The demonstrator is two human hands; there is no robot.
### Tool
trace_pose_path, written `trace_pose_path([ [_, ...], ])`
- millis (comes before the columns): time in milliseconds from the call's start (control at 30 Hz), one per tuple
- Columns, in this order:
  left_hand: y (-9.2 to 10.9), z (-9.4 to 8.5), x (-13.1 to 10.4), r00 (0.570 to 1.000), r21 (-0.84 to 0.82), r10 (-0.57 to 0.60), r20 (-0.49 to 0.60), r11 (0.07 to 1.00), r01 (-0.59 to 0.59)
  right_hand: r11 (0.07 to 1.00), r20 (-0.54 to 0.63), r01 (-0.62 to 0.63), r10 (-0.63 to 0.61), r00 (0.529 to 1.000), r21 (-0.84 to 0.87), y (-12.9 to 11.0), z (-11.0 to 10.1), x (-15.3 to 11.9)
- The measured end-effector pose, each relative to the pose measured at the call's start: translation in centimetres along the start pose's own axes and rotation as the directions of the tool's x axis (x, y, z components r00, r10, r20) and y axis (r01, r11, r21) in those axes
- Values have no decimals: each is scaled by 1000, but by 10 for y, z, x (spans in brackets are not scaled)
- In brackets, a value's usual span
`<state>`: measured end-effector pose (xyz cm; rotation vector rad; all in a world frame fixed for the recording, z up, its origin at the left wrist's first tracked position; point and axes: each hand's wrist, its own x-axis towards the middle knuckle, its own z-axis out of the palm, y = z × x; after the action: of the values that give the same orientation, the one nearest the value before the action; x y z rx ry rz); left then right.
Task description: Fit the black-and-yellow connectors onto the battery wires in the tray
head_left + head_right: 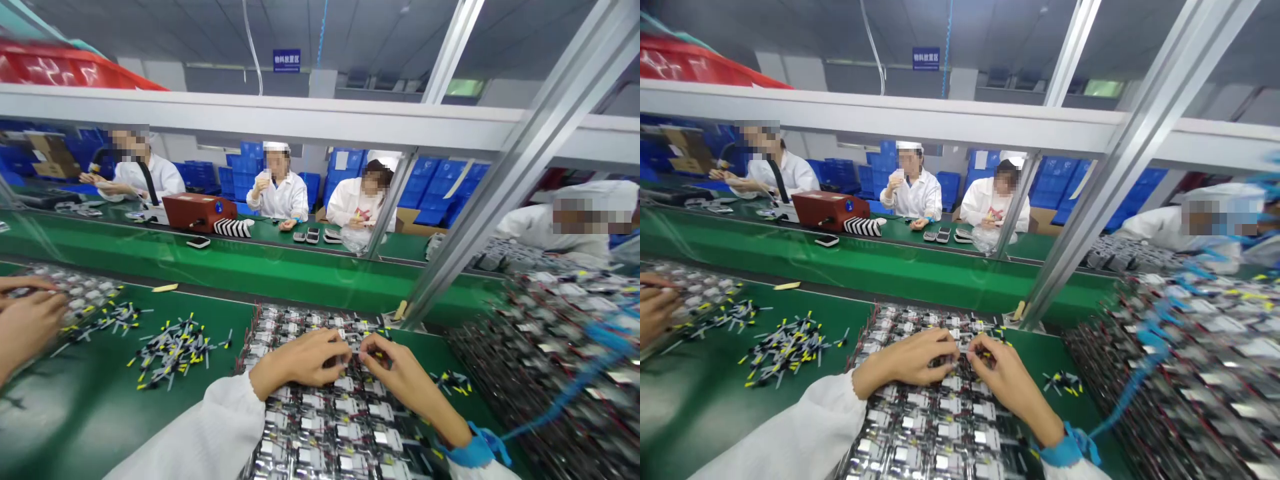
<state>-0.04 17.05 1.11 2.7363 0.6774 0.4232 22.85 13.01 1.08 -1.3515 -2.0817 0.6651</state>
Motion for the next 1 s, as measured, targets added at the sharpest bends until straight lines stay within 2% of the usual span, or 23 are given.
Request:
trace_pose_path([
  [167, -9, 4, 3, 999, -181, -13, -42, 983, 5, 999, 11, -24, 24, 1000, 22, 3, 7, 0],
  [267, -12, 7, 5, 995, -247, -68, -67, 968, 50, 999, -3, -47, 47, 999, 10, 3, 9, 0],
  [633, -16, 12, 9, 996, -223, -68, -59, 973, 53, 999, -15, -48, 48, 999, 4, 2, 15, -1],
  [1000, -12, 9, 11, 996, -209, -56, -63, 977, 42, 999, -36, -40, 41, 999, 22, 3, 17, -1],
])
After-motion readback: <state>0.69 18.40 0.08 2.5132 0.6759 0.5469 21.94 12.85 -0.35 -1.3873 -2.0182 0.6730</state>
